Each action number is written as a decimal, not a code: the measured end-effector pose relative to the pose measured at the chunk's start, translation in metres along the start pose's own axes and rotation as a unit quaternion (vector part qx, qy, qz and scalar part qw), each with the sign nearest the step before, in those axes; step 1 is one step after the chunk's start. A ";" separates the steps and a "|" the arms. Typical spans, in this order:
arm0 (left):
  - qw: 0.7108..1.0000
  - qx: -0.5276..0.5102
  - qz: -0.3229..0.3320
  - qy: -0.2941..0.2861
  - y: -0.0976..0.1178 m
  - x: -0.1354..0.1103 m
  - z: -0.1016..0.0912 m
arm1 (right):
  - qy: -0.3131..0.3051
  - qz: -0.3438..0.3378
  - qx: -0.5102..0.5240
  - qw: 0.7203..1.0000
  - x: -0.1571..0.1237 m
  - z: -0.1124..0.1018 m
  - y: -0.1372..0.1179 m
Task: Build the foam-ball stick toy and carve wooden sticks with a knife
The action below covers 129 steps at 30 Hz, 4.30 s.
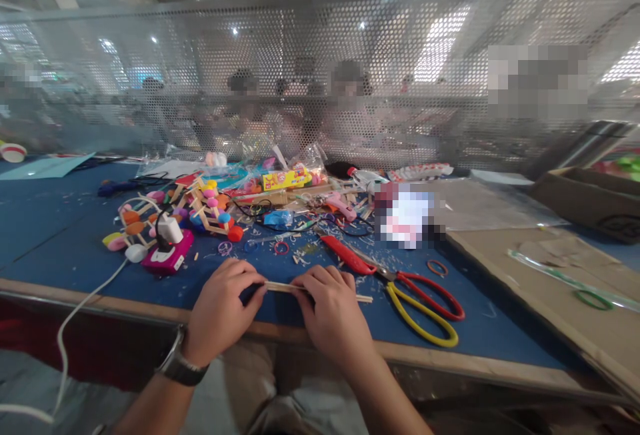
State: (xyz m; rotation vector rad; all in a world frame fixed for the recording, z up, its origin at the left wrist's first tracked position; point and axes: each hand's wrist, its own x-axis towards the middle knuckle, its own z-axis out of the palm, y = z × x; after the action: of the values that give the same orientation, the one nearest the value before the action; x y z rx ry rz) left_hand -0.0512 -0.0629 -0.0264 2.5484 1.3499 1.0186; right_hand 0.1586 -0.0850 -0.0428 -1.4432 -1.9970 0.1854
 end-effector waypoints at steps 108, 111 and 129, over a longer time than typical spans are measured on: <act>1.000 0.004 -0.003 -0.012 0.000 -0.001 0.002 | 0.345 0.050 -0.058 0.936 -0.035 -0.101 0.067; 1.000 0.004 -0.004 -0.013 0.000 -0.001 0.002 | 0.331 0.070 -0.089 0.937 -0.037 -0.104 0.087; 1.000 -0.004 0.007 0.002 -0.001 0.000 0.001 | 0.179 0.113 -0.247 0.946 -0.041 -0.085 0.152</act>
State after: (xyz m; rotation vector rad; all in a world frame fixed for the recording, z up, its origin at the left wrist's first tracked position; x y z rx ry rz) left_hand -0.0515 -0.0626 -0.0274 2.5555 1.3292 1.0292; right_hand 0.3359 -0.0854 -0.0658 -1.8606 -1.6379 -0.4846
